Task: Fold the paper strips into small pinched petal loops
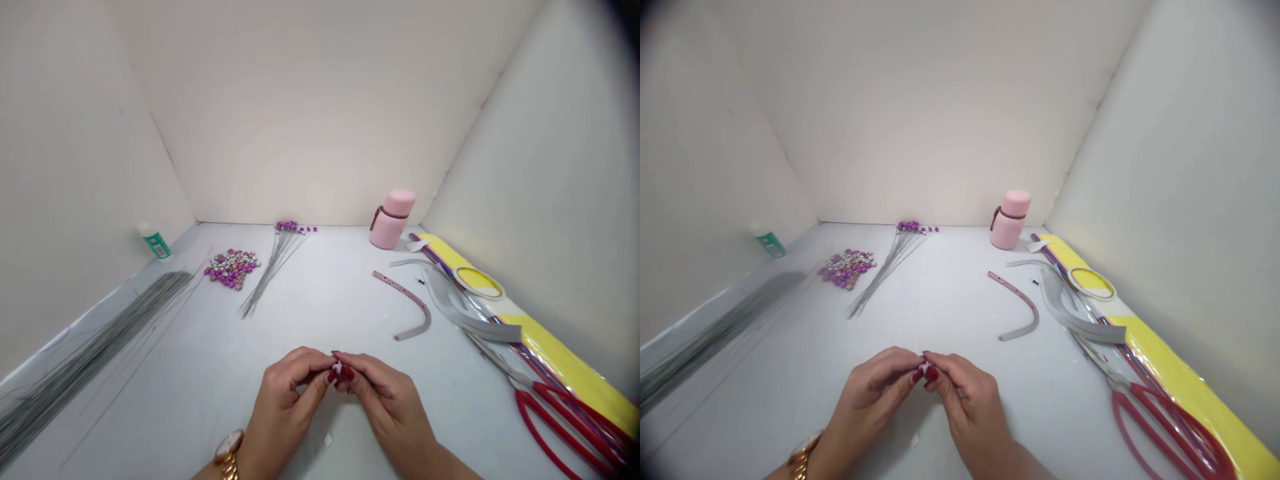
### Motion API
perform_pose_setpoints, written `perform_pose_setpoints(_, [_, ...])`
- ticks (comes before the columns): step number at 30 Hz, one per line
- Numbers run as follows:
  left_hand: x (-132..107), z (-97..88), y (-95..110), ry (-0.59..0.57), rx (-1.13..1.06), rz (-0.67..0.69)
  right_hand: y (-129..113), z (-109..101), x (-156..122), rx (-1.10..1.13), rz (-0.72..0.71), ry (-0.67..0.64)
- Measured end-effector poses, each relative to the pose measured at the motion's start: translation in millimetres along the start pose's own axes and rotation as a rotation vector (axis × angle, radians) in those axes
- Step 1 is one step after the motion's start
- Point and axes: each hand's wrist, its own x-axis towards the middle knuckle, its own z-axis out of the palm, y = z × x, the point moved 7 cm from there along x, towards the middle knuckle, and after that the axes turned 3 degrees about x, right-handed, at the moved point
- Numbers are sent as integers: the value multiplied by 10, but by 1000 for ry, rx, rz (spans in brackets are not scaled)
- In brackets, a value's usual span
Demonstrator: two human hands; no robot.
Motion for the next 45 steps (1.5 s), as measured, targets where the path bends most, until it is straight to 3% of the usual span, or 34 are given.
perform_pose_setpoints(10, [-51, 20, -47, 42, 10, -83, -74, -17, -11, -122, -80, 28])
perform_pose_setpoints(17, [-50, -17, -4, 67, 144, -8, -143, -13, 9, -198, -125, -3])
perform_pose_setpoints(23, [-16, -8, 52, 17, 242, 73, -177, 15, 7, -216, -147, -45])
perform_pose_setpoints(29, [-34, -13, 74, 71, 333, 150, -151, 56, -25, -248, -183, -58])
perform_pose_setpoints(36, [-17, 20, -124, -17, 167, -112, -35, 20, 19, -157, -57, -55])
perform_pose_setpoints(41, [-16, 17, -124, -26, 67, -113, -77, 33, 33, -147, -112, -123])
perform_pose_setpoints(45, [-22, 21, -126, -37, 51, -111, -72, 6, 46, -165, -112, -71])
